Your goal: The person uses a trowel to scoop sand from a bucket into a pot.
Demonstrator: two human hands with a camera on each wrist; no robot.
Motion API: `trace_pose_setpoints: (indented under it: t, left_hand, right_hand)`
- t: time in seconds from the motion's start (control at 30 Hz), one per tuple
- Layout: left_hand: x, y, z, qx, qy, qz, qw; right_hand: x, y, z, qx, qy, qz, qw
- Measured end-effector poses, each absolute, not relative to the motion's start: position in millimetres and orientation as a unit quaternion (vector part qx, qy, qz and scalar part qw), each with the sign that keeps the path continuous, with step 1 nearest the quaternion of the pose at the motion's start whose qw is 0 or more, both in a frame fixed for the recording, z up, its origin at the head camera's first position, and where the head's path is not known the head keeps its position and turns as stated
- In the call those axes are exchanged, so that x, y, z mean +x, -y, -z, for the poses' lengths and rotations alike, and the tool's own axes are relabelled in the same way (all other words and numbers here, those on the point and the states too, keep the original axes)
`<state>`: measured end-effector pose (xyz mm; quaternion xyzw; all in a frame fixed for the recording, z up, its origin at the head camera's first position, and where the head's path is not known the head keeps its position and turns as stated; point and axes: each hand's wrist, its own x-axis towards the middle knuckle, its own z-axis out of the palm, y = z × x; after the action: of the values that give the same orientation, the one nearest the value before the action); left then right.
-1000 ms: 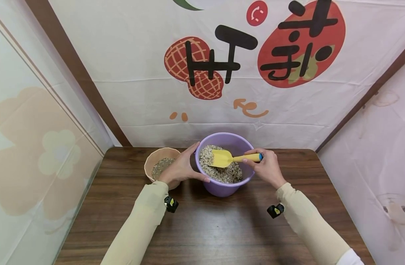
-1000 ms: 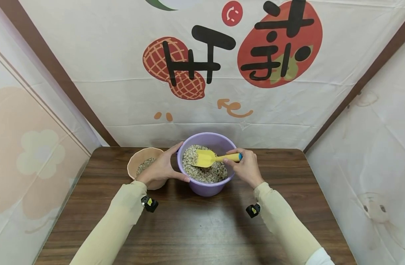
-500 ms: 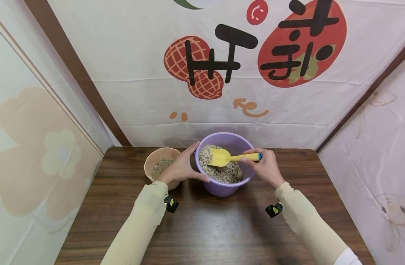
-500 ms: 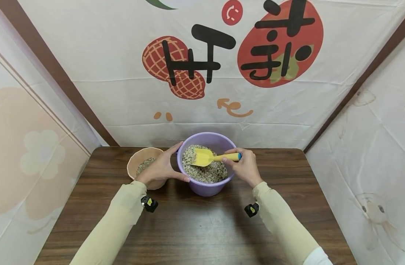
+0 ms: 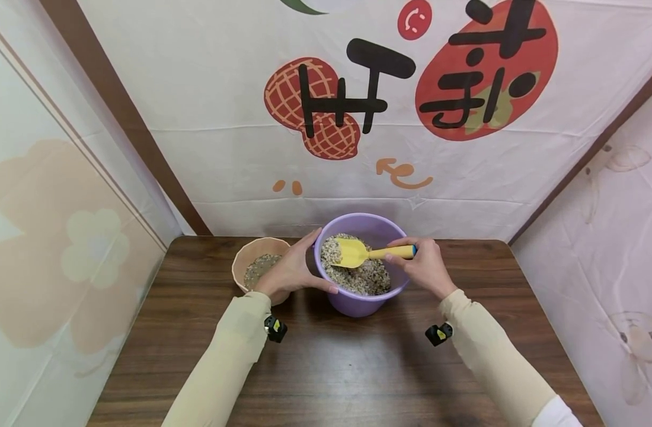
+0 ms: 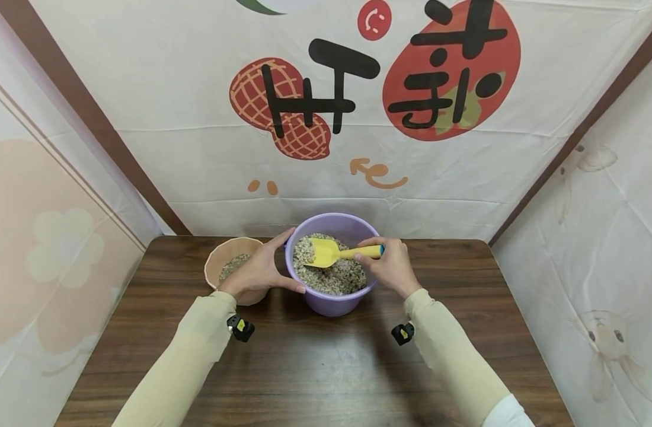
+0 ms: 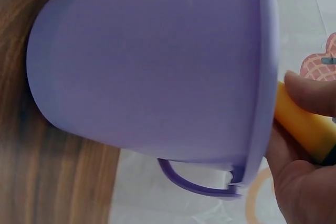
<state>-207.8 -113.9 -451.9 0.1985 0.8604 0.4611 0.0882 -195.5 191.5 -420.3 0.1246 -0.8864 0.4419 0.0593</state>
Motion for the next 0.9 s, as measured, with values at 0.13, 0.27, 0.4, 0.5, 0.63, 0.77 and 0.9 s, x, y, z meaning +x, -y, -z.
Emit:
trace_pose_setpoints:
  t: [0.13,0.27,0.4,0.5,0.63,0.77,0.9]
  left_hand:
    - [-207.5,113.9,451.0,0.197,-0.861,-0.461,0.090]
    - [-207.2,113.7,451.0,0.197,-0.860,-0.461,0.091]
    - [-207.4,113.6,450.7,0.198,-0.860,-0.461,0.092]
    - [-207.1,114.0,451.0,0.197,-0.858,-0.465,0.094]
    - [-206.6,114.6,450.6,0.197,-0.855,-0.471,0.095]
    - [-206.7,114.7,450.7,0.198,-0.855,-0.469,0.095]
    - [-207.1,114.2,450.8,0.202,-0.857,-0.466,0.090]
  right_hand:
    - [-197.6,-188.4,414.8,0.134,0.908,-0.391,0.065]
    - [-198.3,-185.3,410.6,0.144,0.916,-0.369,0.059]
    - [-198.9,-182.9,408.3,0.148,0.922,-0.355,0.053]
    - [-199.6,-181.5,408.3,0.146,0.923,-0.351,0.053]
    - [-200.6,-181.1,409.5,0.150,0.917,-0.364,0.063]
    - [-201.5,-182.3,412.6,0.157,0.909,-0.380,0.076]
    - [-201.0,-183.4,414.0,0.151,0.903,-0.395,0.073]
